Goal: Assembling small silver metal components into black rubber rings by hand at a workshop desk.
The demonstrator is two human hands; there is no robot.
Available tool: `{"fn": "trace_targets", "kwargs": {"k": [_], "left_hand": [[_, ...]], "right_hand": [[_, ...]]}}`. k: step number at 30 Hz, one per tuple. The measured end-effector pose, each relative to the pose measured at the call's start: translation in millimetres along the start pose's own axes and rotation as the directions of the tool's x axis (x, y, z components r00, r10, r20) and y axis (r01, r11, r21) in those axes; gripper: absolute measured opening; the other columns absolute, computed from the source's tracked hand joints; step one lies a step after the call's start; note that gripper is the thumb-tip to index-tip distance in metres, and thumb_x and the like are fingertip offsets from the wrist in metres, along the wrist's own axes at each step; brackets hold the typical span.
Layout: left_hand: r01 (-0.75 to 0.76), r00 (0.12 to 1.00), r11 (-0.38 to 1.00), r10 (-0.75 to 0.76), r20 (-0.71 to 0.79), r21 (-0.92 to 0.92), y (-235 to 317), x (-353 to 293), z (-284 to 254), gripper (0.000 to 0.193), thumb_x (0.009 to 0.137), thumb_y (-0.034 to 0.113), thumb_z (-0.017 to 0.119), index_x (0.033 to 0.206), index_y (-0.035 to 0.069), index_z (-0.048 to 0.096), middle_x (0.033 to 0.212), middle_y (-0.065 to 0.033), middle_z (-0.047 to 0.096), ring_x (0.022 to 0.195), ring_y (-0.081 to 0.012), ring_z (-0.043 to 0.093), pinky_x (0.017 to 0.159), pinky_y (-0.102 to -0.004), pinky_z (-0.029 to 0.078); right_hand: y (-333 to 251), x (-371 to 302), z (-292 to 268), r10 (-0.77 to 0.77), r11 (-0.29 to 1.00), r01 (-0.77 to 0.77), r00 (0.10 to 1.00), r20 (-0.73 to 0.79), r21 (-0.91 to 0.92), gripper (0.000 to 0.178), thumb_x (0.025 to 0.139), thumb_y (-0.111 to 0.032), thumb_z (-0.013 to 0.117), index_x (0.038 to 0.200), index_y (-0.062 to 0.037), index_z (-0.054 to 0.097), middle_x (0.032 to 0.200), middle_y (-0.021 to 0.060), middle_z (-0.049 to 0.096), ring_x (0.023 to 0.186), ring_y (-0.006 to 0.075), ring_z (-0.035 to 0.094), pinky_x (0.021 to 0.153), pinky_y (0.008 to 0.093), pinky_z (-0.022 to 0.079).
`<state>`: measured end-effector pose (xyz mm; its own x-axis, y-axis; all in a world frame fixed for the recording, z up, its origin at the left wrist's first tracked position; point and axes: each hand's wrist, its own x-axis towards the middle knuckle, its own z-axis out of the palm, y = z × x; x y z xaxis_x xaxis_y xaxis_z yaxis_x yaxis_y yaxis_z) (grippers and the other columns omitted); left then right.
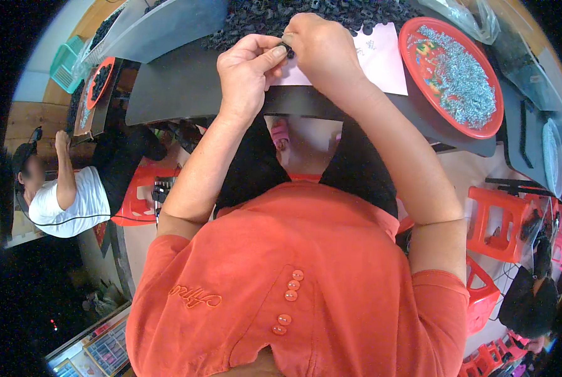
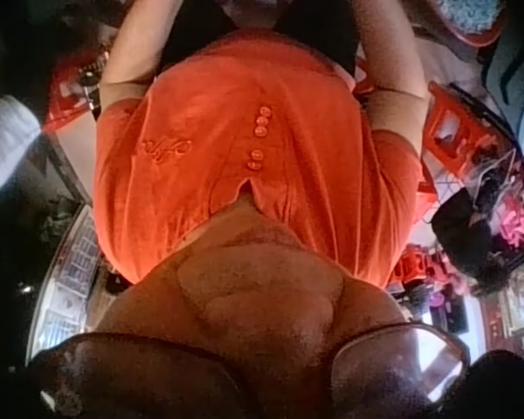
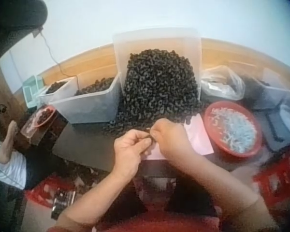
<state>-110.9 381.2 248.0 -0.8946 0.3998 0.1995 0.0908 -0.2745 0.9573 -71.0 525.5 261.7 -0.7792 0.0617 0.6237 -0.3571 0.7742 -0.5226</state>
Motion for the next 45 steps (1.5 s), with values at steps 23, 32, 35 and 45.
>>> {"fn": "trace_targets", "kwargs": {"k": [23,32,35,45], "left_hand": [[-0.058,0.995,0.977,0.072,-0.062,0.205,1.0,-3.3,3.6,0.003,0.084,0.0,0.066,0.087,-0.001,0.066,0.071,-0.0012,0.062,0.059,-0.006,0.053,0.055,-0.0203,0.044],[-0.154,0.97,0.943,0.201,-0.136,0.296,-7.0,-2.5,1.2,0.005,0.077,-0.002,0.068,0.079,-0.003,0.064,0.068,-0.005,0.063,0.062,-0.0078,0.055,0.057,-0.0246,0.046],[-0.154,0.974,0.948,0.194,-0.121,0.279,-8.3,0.7,-0.5,0.004,0.079,-0.002,0.067,0.081,-0.003,0.064,0.069,-0.0049,0.064,0.061,-0.0079,0.056,0.056,-0.0235,0.046],[-0.023,0.997,0.999,0.02,-0.071,-0.036,7.0,3.0,-2.1,0.006,0.084,0.001,0.066,0.086,-0.004,0.064,0.074,-0.0069,0.065,0.058,-0.0108,0.058,0.052,-0.0227,0.047]], "right_hand": [[-3.9,-9.9,20.2,-0.059,0.991,0.036,0.982,-0.181,-0.13,0.012,0.075,-0.006,0.06,0.086,-0.0012,0.064,0.084,0.0169,0.066,0.075,0.0349,0.065,0.066,0.0415,0.052],[-14.1,-12.7,30.5,-0.205,0.927,0.118,0.954,-0.219,-0.355,0.016,0.069,-0.01,0.064,0.083,-0.0033,0.059,0.081,0.0127,0.061,0.077,0.0313,0.061,0.061,0.0399,0.051],[-8.6,-11.2,33.3,-0.214,0.937,0.132,0.949,-0.232,-0.323,0.016,0.069,-0.009,0.064,0.083,-0.003,0.06,0.081,0.0129,0.061,0.077,0.0313,0.061,0.061,0.0395,0.051],[-11.9,-7.0,15.5,-0.059,0.992,0.079,0.981,-0.184,0.103,0.025,0.076,-0.001,0.065,0.101,0.0007,0.063,0.086,0.0126,0.062,0.077,0.0266,0.064,0.066,0.0342,0.052]]}}
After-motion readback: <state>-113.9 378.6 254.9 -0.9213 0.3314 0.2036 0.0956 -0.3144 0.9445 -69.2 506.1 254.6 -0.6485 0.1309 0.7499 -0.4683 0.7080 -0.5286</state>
